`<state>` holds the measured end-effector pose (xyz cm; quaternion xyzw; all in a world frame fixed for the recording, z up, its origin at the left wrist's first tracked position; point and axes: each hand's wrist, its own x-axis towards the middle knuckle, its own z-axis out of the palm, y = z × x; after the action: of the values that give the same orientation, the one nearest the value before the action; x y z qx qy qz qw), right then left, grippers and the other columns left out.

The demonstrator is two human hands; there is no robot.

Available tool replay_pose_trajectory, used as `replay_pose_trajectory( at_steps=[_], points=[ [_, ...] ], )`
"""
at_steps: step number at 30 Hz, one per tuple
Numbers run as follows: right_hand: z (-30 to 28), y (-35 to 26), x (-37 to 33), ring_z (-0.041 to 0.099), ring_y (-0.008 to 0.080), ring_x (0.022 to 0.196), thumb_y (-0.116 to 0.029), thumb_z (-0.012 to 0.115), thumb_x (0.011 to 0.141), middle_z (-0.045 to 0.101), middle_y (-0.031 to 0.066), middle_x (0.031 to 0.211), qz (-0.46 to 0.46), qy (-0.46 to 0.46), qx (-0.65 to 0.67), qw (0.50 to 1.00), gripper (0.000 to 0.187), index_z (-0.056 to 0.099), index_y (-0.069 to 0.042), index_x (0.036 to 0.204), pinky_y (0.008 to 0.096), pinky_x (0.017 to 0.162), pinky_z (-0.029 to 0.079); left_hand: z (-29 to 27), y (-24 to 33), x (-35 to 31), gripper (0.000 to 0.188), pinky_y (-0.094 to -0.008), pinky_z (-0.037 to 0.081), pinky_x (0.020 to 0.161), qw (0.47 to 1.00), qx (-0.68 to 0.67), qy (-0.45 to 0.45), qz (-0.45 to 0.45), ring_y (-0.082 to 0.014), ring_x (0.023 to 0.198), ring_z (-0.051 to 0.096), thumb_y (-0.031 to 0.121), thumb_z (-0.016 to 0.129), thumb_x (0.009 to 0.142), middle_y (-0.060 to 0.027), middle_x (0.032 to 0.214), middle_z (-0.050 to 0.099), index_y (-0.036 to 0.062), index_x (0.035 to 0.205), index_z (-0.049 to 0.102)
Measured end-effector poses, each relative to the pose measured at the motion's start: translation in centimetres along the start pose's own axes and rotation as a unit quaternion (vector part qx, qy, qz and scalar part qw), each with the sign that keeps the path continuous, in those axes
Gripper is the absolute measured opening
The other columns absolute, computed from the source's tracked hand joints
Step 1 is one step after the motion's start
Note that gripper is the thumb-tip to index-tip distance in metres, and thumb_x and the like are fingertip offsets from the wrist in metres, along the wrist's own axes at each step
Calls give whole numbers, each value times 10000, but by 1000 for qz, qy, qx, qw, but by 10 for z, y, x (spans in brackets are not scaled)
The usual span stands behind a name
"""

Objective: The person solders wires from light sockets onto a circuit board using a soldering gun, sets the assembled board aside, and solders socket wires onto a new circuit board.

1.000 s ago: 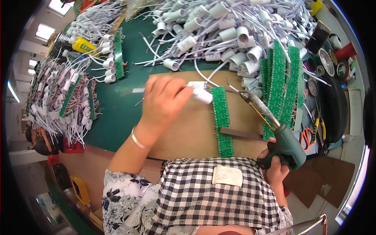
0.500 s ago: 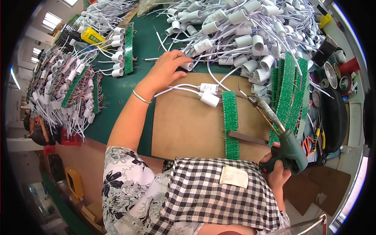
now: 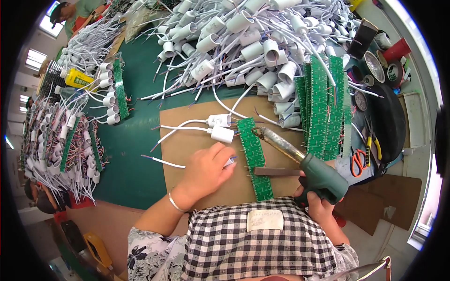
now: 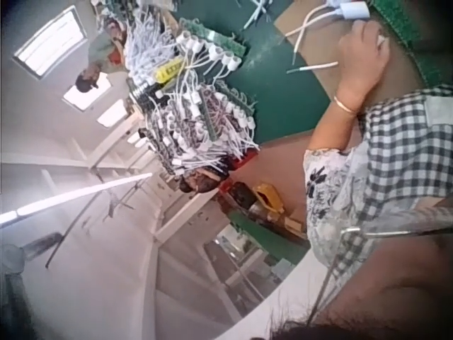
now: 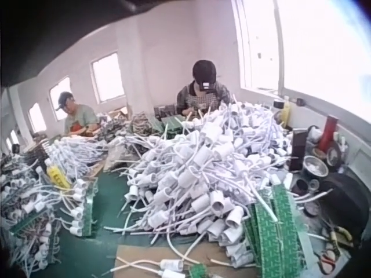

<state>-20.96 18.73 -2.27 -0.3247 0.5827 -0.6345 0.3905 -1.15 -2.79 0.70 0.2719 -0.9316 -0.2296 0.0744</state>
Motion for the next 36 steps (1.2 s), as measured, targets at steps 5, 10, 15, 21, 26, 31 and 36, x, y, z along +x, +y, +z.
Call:
replay_pose_trajectory(
  at_steps=[5,10,15,21,26,31,36],
  points=[
    [-3,3,-3,603,192,699,-217,596,852,541,175,1196,23,-7,7,1000,518,410,47,1257,315,646,508,5,-4,20,163,-388,393,708,991,39,110,60,-243,811,527,143,675,710,-40,849,525,113,823,560],
    [-1,2,-4,604,190,702,-208,602,846,551,166,1175,42,1,14,999,504,423,30,1253,314,648,509,8,3,29,119,-425,325,858,978,112,165,62,-277,1042,431,136,678,697,-52,1079,508,122,772,588],
    [-1,3,-5,601,183,717,-210,601,851,563,156,1135,53,-5,1,999,481,438,20,1240,309,670,506,13,4,34,91,-493,221,948,985,92,143,10,-344,1215,297,115,654,689,-80,1272,416,113,743,581],
    [-12,11,-13,597,171,752,-176,586,858,586,125,997,67,-61,-64,994,421,458,19,1209,297,689,494,16,7,37,112,-520,219,940,985,85,149,-6,-357,1200,318,95,634,662,-84,1265,429,99,683,524],
    [-2,0,-4,604,276,871,-42,680,721,612,145,959,86,-26,-125,988,273,622,12,982,335,761,478,17,5,38,127,-518,223,932,984,91,150,-6,-354,1192,330,88,636,643,-78,1258,439,99,665,512],
    [1,3,-6,604,273,865,-55,678,731,609,144,964,85,-14,-127,988,277,613,9,993,335,762,478,15,6,39,132,-518,230,918,985,85,149,-7,-351,1189,334,83,640,635,-68,1258,442,100,654,510],
    [0,5,-6,603,280,865,-71,677,735,604,146,966,83,-24,-141,986,279,605,6,994,338,757,479,16,5,39,131,-523,226,921,986,76,148,-11,-351,1190,333,82,640,633,-64,1261,441,100,653,512]
  ],
)
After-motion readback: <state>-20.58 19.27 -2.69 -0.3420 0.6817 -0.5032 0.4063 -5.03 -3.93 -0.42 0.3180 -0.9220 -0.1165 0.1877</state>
